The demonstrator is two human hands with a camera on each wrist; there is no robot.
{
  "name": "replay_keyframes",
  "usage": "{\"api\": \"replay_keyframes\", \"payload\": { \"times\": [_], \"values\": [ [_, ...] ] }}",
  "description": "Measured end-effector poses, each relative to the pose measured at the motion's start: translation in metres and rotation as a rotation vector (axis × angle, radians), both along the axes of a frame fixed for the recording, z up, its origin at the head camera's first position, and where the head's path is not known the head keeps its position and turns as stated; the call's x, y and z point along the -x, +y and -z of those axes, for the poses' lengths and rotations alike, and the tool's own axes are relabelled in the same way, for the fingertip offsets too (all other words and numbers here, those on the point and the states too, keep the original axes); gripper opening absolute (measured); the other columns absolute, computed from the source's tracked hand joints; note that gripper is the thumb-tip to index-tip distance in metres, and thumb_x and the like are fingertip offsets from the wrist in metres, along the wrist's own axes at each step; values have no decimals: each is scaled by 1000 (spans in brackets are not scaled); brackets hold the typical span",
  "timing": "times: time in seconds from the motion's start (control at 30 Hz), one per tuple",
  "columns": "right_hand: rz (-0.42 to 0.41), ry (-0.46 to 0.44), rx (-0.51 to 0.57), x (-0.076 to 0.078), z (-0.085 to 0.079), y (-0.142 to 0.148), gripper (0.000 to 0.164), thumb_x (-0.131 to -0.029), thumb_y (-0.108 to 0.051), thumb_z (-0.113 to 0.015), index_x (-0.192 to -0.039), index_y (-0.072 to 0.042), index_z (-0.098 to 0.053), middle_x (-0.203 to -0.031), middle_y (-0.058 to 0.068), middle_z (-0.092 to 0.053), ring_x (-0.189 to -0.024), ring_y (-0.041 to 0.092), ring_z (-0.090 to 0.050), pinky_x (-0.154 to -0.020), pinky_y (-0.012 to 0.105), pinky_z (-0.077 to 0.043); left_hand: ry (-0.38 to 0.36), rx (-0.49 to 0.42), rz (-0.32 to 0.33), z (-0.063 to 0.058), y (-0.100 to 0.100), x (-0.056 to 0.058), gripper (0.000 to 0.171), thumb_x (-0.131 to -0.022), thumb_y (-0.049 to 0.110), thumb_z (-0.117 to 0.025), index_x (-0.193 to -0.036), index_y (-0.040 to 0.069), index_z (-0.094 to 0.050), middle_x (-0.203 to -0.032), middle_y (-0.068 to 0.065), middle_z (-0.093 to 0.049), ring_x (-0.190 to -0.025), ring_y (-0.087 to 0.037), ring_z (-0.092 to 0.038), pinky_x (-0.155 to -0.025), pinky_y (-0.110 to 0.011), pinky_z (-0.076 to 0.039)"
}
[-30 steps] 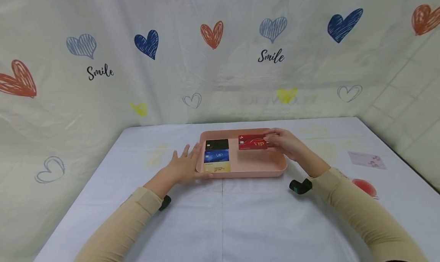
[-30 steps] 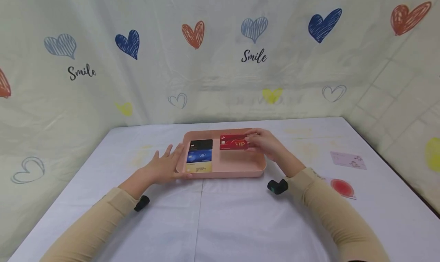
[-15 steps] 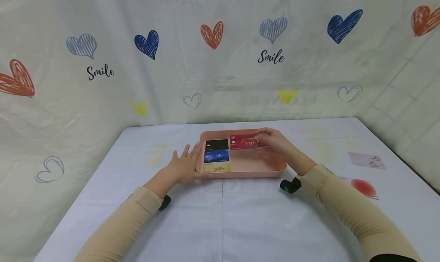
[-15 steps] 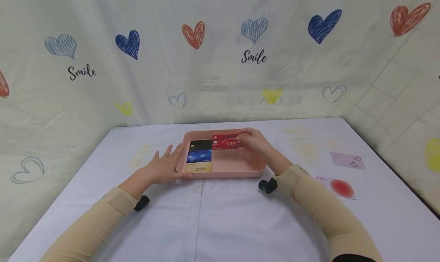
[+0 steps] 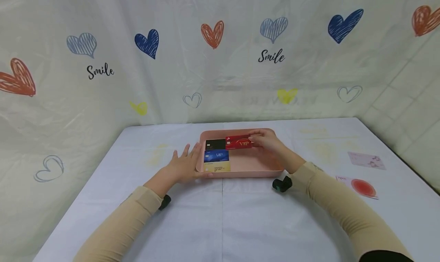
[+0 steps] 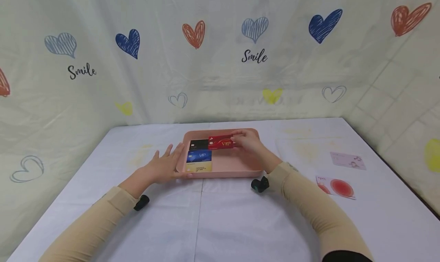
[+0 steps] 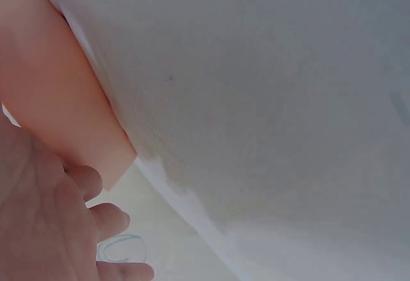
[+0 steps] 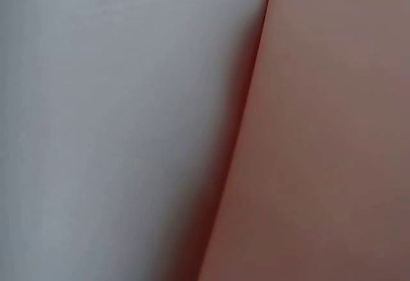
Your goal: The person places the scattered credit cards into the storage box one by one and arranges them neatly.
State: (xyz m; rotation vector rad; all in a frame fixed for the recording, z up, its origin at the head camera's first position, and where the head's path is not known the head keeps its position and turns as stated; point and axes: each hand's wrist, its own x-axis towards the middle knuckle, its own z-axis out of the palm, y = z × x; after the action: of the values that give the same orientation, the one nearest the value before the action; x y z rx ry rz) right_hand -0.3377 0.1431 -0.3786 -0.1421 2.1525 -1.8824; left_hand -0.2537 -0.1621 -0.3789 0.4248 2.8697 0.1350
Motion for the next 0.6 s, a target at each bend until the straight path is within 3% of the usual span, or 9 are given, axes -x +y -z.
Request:
{"api": "replay_keyframes", "payload": {
  "times": [0.27,0.6],
  "values": [
    [50,-156,105,4,-4,0,46,-108,-8,-50,-150,7,-41,-153,27,-40,-80,8,-65,-76,26,-59,-11,6,1,0,-1,1,120,-87,83,-51,-165,9,3,-172,-8,-1,-156,-39,1,-117,-70,-5],
    [98,-216,84,7,-1,-2,44,-108,-9,-49,-150,3,-42,-154,25,-39,-76,12,-65,-71,26,-60,-12,-6,0,-2,0,0,120,-87,81,-53,-165,9,2,-172,-9,-2,-156,-40,0,-116,-71,-5]
  ]
}}
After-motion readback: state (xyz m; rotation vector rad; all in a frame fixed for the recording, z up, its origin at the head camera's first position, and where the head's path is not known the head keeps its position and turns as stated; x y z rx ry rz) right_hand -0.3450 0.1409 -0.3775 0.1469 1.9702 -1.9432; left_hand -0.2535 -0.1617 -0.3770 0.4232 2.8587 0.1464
